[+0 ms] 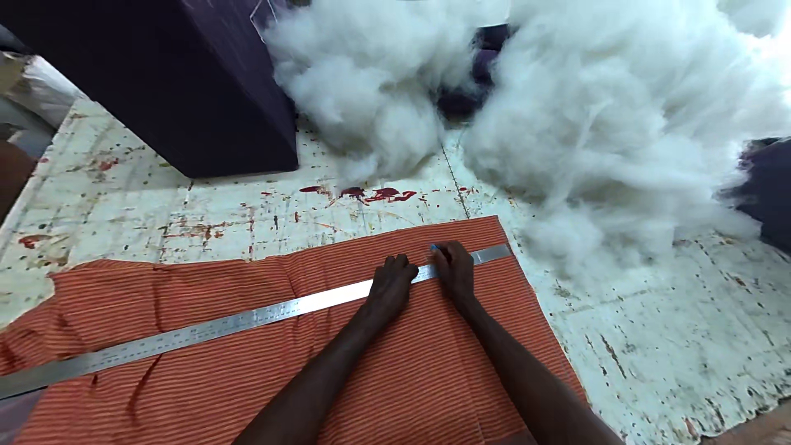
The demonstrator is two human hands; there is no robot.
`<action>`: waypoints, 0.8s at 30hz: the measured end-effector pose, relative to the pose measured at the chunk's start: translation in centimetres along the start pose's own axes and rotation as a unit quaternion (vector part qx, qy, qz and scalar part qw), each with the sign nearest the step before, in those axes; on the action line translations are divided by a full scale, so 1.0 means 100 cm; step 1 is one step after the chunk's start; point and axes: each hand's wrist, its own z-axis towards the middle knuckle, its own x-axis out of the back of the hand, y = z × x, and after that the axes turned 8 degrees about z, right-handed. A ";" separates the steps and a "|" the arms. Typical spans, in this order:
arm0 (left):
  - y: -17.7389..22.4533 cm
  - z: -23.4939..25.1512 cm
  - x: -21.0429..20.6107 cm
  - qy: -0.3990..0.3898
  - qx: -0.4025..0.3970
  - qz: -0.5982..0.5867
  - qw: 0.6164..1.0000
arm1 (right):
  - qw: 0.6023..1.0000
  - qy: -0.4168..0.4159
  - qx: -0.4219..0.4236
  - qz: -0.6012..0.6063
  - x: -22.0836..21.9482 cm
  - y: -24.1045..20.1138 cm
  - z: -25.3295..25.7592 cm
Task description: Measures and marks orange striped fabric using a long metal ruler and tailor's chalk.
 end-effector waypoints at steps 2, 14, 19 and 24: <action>-0.005 0.002 -0.009 0.007 0.002 -0.013 1.000 | 1.000 0.015 -0.008 0.026 0.024 -0.011 -0.036; -0.009 0.049 0.005 -0.149 0.043 -0.001 0.988 | 0.981 0.109 -0.133 0.087 0.166 -0.064 -0.333; 0.010 0.034 0.020 -0.141 0.045 0.072 0.986 | 0.971 0.196 -0.107 0.089 0.163 -0.046 -0.360; 0.025 0.000 0.044 -0.133 -0.006 0.083 0.988 | 0.898 0.340 -0.201 0.196 0.182 -0.076 -0.363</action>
